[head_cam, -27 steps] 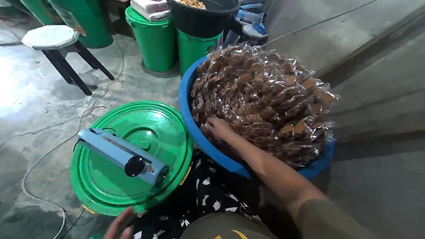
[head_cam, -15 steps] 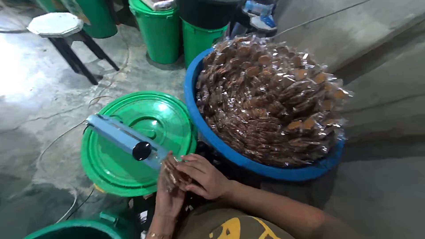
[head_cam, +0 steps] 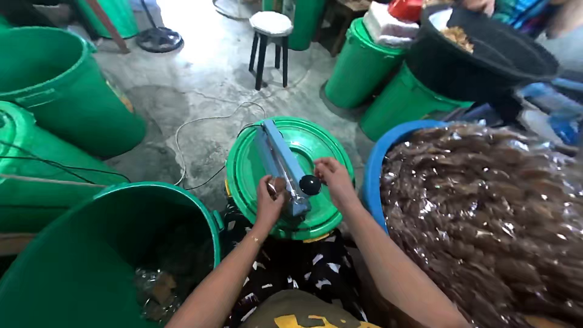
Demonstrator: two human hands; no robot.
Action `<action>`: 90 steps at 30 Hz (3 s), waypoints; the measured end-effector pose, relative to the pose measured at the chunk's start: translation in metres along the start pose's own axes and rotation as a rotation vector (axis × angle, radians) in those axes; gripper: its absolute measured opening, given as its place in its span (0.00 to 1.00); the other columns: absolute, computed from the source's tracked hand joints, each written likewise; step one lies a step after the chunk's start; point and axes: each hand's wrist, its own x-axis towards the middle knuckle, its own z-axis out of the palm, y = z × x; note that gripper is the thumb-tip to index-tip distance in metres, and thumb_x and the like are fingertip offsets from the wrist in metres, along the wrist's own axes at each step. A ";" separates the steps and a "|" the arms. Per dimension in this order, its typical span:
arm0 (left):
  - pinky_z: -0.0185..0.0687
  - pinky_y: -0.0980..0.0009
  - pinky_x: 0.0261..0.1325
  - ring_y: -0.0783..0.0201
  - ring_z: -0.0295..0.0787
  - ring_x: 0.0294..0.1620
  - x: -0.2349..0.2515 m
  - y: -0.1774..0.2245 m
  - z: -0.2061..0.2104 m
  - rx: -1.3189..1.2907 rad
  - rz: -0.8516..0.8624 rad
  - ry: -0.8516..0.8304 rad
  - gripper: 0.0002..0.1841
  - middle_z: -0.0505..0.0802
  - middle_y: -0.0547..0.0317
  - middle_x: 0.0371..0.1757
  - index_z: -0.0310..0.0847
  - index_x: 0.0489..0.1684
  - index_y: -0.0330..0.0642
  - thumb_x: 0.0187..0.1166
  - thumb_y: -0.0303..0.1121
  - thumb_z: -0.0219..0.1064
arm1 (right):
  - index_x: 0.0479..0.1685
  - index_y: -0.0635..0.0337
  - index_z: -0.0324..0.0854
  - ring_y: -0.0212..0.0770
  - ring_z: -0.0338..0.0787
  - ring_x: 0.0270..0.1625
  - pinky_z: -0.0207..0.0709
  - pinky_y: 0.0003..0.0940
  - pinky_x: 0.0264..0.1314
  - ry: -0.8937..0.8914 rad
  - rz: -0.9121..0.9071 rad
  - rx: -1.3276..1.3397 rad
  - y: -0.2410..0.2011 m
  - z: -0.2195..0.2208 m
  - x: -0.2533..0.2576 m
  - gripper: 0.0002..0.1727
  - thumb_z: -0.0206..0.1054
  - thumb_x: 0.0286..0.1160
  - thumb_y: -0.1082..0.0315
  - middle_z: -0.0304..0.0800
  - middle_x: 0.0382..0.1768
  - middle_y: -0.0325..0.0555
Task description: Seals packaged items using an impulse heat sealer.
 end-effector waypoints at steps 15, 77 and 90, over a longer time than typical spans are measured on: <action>0.83 0.55 0.60 0.53 0.85 0.59 0.047 -0.014 -0.023 -0.285 -0.189 0.108 0.28 0.80 0.37 0.69 0.48 0.91 0.41 0.94 0.41 0.43 | 0.81 0.59 0.75 0.57 0.93 0.59 0.87 0.50 0.54 -0.059 -0.312 -0.891 0.018 0.058 -0.024 0.30 0.61 0.80 0.58 0.79 0.77 0.63; 0.74 0.51 0.76 0.41 0.74 0.77 0.013 0.008 -0.009 -0.077 -0.096 -0.001 0.35 0.71 0.29 0.80 0.54 0.89 0.35 0.81 0.30 0.64 | 0.72 0.73 0.74 0.44 0.86 0.65 0.79 0.38 0.67 -0.135 -0.098 -0.227 -0.020 0.008 0.005 0.21 0.49 0.93 0.66 0.83 0.66 0.61; 0.80 0.51 0.66 0.46 0.84 0.64 0.062 -0.009 -0.045 -0.172 -0.215 0.113 0.30 0.81 0.33 0.71 0.49 0.91 0.40 0.91 0.36 0.54 | 0.80 0.62 0.76 0.62 0.89 0.67 0.85 0.54 0.59 -0.029 -0.421 -0.903 0.025 0.058 -0.019 0.31 0.61 0.78 0.58 0.78 0.77 0.66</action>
